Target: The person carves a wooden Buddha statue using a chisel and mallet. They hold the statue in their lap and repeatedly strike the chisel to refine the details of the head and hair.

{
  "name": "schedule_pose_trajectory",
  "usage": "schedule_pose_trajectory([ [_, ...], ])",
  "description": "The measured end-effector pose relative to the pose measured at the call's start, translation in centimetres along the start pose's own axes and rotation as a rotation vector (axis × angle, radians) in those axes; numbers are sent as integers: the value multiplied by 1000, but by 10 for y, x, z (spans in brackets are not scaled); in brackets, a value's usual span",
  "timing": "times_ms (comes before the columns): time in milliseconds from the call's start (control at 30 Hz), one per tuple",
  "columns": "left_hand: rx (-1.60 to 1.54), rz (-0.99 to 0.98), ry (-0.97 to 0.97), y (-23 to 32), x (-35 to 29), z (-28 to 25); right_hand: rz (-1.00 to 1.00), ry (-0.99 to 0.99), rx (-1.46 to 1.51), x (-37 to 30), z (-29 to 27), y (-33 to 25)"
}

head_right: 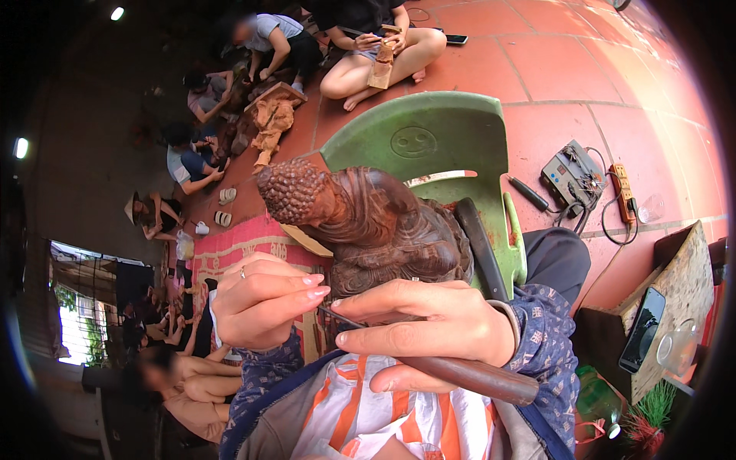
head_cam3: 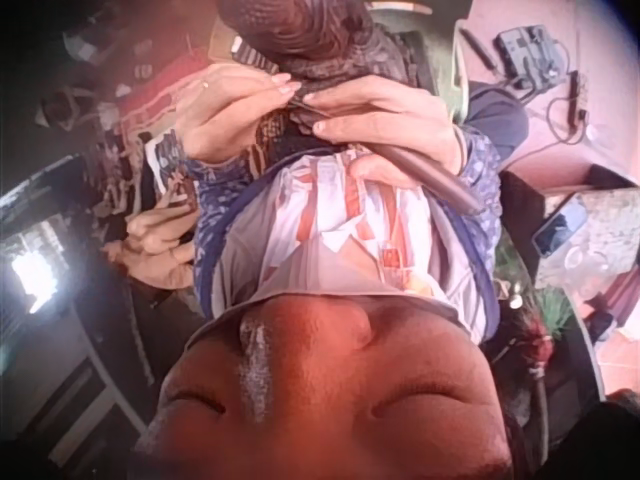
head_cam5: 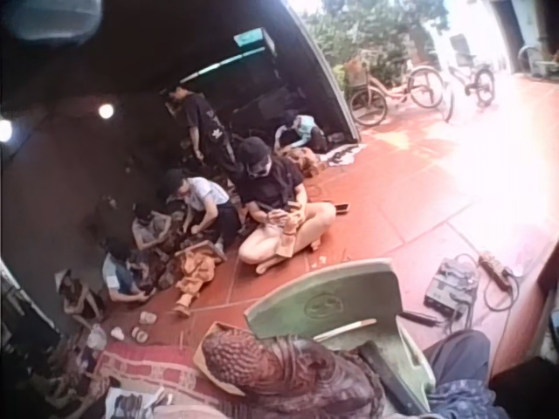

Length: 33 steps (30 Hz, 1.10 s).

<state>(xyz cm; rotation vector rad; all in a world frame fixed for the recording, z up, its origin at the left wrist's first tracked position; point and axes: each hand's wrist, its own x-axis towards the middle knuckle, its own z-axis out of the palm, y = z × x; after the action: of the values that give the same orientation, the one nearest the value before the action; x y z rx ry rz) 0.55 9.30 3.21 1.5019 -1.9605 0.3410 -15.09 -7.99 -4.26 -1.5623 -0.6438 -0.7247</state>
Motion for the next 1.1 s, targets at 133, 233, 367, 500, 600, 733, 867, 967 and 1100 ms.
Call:
schedule_pose_trajectory([
  [133, -8, -119, 385, -22, -5, 2, -8, -5, -126, 11, -3, -7],
  [233, -213, -399, 491, -33, 8, 18, 23, 66, -217, 17, 3, -6],
  [367, -478, -617, 416, -39, 24, 35, -90, 262, -236, 28, 26, 21],
  [500, -673, -663, 341, -46, 21, 36, -107, 259, -207, 42, 33, 25],
  [600, -705, -665, 346, -49, 15, 37, -96, 265, -229, 45, 36, 26],
  [733, -657, -634, 340, -54, 14, 39, -89, 272, -279, 43, 40, 27],
  [867, -608, -651, 333, -52, 14, 39, -73, 308, -295, 48, 39, 19],
  [967, -668, -653, 353, -51, 13, 40, -57, 309, -287, 47, 39, 17],
  [1100, -666, -589, 346, -54, 15, 41, -55, 328, -292, 49, 40, 16],
])
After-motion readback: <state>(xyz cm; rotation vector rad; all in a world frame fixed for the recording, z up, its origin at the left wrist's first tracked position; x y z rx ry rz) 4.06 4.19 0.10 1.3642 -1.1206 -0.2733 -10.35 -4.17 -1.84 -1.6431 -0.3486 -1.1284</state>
